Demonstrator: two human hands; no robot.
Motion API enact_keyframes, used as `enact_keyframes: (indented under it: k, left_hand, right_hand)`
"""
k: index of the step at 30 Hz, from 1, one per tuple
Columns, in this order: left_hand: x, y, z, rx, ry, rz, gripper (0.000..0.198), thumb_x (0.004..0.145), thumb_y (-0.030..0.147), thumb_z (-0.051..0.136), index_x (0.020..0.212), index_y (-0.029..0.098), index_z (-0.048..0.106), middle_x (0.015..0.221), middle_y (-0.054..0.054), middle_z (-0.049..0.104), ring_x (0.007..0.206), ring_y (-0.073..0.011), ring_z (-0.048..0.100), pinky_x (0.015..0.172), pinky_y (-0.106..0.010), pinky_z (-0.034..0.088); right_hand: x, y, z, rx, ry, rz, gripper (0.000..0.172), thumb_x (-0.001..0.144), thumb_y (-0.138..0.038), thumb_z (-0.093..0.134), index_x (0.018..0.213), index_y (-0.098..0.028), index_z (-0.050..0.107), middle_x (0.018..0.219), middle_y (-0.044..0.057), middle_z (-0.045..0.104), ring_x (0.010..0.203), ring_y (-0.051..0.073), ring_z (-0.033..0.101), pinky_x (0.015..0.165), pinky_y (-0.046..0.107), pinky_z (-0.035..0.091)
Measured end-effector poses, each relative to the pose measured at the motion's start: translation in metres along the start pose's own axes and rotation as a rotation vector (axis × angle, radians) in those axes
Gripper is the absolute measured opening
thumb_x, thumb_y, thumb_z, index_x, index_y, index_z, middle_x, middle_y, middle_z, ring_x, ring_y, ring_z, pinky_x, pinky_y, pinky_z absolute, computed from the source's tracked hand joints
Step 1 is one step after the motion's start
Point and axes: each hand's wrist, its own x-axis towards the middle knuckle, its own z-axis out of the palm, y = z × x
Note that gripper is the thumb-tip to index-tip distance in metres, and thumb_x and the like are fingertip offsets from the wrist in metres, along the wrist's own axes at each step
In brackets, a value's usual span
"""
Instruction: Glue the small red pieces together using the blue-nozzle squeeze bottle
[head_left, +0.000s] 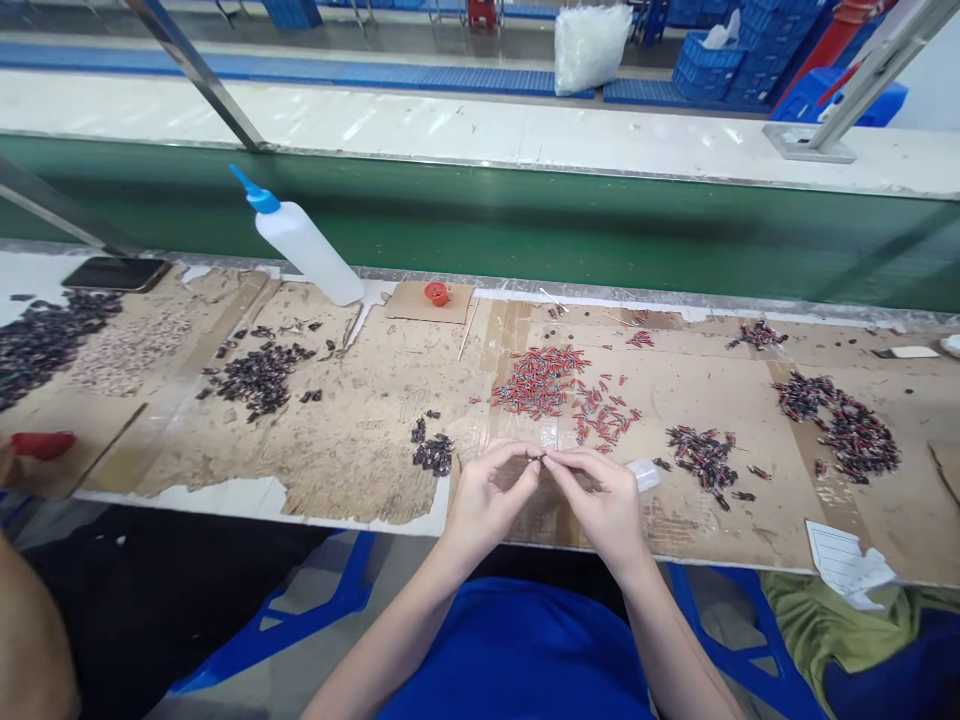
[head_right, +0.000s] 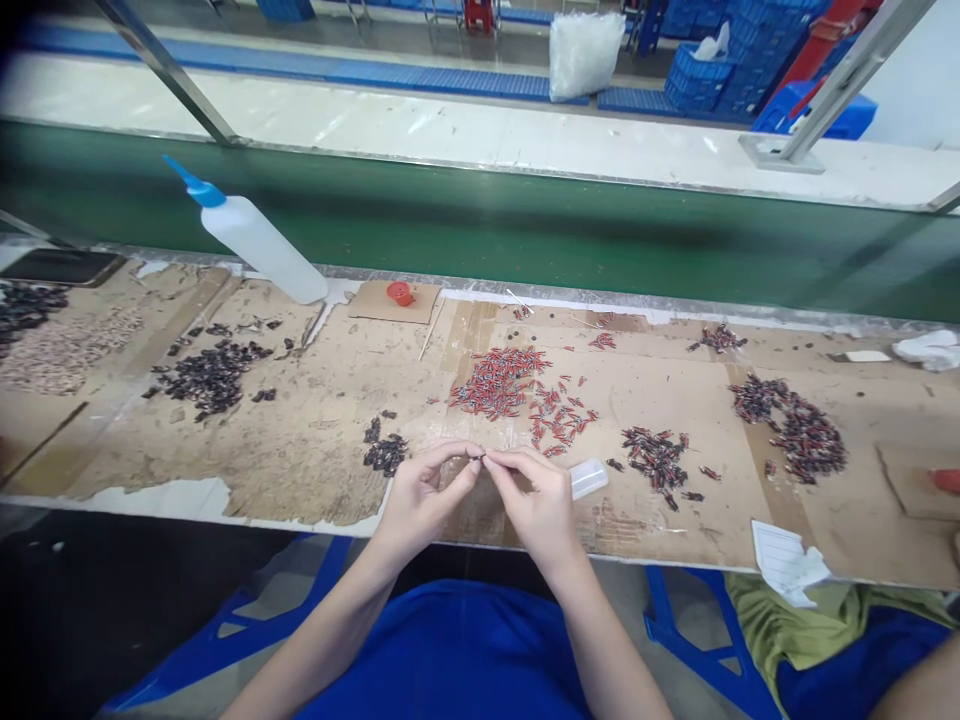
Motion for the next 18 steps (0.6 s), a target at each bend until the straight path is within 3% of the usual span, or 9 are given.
enact_keyframes:
  k: [7, 9, 11, 13, 14, 16, 18]
  left_hand:
    - [-0.004, 0.002, 0.016, -0.155, -0.072, -0.006, 0.012, 0.087, 0.027, 0.061, 0.089, 0.02, 0.071, 0.09, -0.006, 0.073, 0.089, -0.0185, 0.069, 0.084, -0.031, 0.056]
    - [-0.003, 0.004, 0.02, -0.144, -0.138, -0.005, 0.017, 0.088, 0.029, 0.061, 0.101, 0.02, 0.069, 0.095, -0.007, 0.074, 0.093, -0.0198, 0.069, 0.088, -0.033, 0.055]
    - [0.002, 0.004, 0.017, -0.059, -0.178, 0.021, 0.036, 0.087, 0.031, 0.064, 0.122, 0.023, 0.061, 0.102, -0.007, 0.074, 0.102, -0.0216, 0.068, 0.094, -0.037, 0.053]
    - [0.01, 0.0, 0.004, 0.094, -0.133, 0.077, 0.049, 0.087, 0.032, 0.063, 0.134, 0.025, 0.051, 0.11, -0.007, 0.073, 0.111, -0.0228, 0.065, 0.099, -0.04, 0.049]
    - [0.014, -0.004, -0.007, 0.19, -0.072, 0.114, 0.044, 0.089, 0.031, 0.06, 0.132, 0.025, 0.052, 0.114, -0.007, 0.072, 0.113, -0.0231, 0.063, 0.1, -0.041, 0.048]
    - [0.019, -0.016, -0.035, 0.405, 0.052, 0.179, 0.028, 0.092, 0.03, 0.052, 0.118, 0.024, 0.062, 0.114, -0.008, 0.071, 0.111, -0.0243, 0.063, 0.099, -0.043, 0.048]
    - [0.022, -0.03, -0.065, 0.603, 0.134, 0.237, 0.025, 0.093, 0.032, 0.047, 0.103, 0.022, 0.068, 0.104, -0.009, 0.073, 0.099, -0.0269, 0.066, 0.091, -0.045, 0.05]
  right_hand:
    - [-0.005, -0.005, -0.012, -0.048, 0.072, -0.055, 0.009, 0.083, -0.021, 0.067, 0.084, -0.023, 0.076, 0.079, 0.003, 0.076, 0.071, 0.017, 0.07, 0.068, 0.028, 0.058]
    - [-0.009, -0.004, -0.021, -0.112, 0.099, -0.067, 0.009, 0.083, -0.022, 0.067, 0.086, -0.023, 0.075, 0.081, 0.004, 0.076, 0.072, 0.017, 0.07, 0.069, 0.029, 0.058]
    - [-0.014, 0.001, -0.035, -0.174, 0.151, -0.022, 0.009, 0.083, -0.025, 0.068, 0.087, -0.022, 0.075, 0.083, 0.005, 0.075, 0.074, 0.019, 0.07, 0.071, 0.031, 0.058]
    - [-0.017, 0.011, -0.054, -0.237, 0.272, 0.056, 0.013, 0.082, -0.031, 0.068, 0.086, -0.02, 0.074, 0.085, 0.007, 0.075, 0.075, 0.019, 0.07, 0.072, 0.032, 0.058]
    - [-0.018, 0.017, -0.064, -0.276, 0.354, 0.092, 0.016, 0.082, -0.034, 0.068, 0.087, -0.019, 0.073, 0.087, 0.008, 0.074, 0.076, 0.02, 0.07, 0.074, 0.034, 0.057]
    - [-0.018, 0.027, -0.085, -0.399, 0.502, 0.144, 0.025, 0.081, -0.041, 0.067, 0.086, -0.018, 0.072, 0.087, 0.009, 0.074, 0.075, 0.02, 0.069, 0.075, 0.036, 0.057]
    - [-0.021, 0.03, -0.101, -0.516, 0.571, 0.182, 0.033, 0.08, -0.049, 0.064, 0.084, -0.017, 0.072, 0.085, 0.01, 0.073, 0.068, 0.02, 0.068, 0.072, 0.036, 0.056]
